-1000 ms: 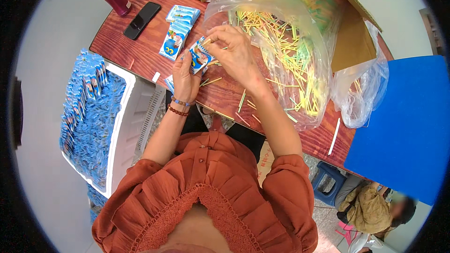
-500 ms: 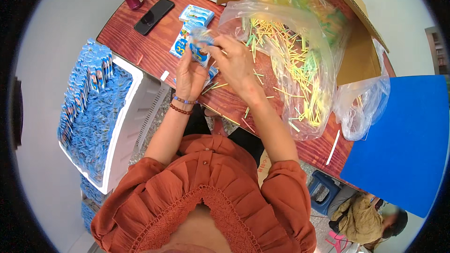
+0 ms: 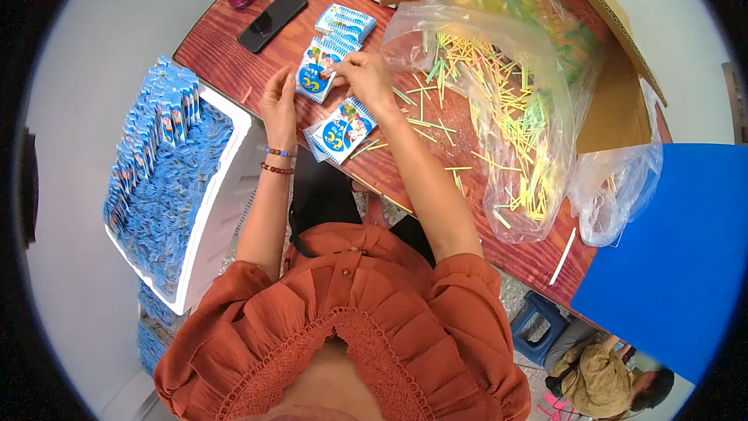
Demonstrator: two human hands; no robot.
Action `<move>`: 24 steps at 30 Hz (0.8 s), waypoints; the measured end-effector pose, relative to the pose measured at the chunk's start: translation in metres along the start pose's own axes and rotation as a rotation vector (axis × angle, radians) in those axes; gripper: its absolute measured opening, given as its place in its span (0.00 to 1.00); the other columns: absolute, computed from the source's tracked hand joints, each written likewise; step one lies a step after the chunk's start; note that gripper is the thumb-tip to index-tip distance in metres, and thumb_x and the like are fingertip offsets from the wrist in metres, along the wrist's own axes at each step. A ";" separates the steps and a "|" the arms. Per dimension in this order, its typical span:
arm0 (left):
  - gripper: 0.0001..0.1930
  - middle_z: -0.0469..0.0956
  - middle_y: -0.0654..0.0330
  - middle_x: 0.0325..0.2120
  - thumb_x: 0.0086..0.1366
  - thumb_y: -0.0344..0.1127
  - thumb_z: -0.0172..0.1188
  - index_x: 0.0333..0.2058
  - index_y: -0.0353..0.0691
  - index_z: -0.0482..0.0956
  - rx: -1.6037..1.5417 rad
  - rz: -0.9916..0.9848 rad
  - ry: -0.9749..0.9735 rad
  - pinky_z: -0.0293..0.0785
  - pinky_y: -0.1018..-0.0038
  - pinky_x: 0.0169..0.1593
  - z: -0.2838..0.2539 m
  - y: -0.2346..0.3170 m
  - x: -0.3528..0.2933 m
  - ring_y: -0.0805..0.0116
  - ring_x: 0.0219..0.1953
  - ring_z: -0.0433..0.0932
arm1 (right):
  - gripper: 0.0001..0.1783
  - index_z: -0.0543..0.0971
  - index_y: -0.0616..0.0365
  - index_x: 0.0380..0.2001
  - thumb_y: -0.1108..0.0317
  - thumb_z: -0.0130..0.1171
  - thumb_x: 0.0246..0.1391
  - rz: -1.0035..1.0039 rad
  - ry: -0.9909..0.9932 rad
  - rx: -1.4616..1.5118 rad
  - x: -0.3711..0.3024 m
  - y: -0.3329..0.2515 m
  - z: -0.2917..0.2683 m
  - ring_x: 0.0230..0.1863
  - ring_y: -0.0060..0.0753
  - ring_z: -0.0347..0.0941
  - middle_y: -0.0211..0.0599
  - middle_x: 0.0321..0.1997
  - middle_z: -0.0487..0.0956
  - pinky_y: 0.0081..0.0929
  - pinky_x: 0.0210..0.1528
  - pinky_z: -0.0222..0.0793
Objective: Packaging small blue packets into clear plastic bags along with yellow shredded paper filler.
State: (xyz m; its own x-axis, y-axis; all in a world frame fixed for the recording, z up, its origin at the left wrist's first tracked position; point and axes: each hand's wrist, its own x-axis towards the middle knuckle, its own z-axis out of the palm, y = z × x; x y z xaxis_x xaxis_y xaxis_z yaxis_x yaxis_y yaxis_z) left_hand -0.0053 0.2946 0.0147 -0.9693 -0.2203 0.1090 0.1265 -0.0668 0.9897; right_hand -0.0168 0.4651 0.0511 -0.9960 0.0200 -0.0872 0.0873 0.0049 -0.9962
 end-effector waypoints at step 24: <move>0.18 0.74 0.57 0.50 0.70 0.34 0.51 0.55 0.32 0.69 0.035 0.078 -0.099 0.70 0.76 0.52 -0.009 -0.010 0.002 0.73 0.51 0.72 | 0.09 0.82 0.64 0.23 0.70 0.60 0.53 -0.041 0.073 -0.095 0.008 0.013 0.016 0.20 0.15 0.72 0.32 0.20 0.80 0.18 0.23 0.66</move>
State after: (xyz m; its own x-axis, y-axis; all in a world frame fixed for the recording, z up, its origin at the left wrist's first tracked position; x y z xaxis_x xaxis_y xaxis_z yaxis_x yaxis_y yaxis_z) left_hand -0.0061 0.2858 0.0045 -0.9730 -0.1263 0.1930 0.1969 -0.0193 0.9802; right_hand -0.0237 0.4489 0.0370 -0.9950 0.0902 -0.0420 0.0512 0.1019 -0.9935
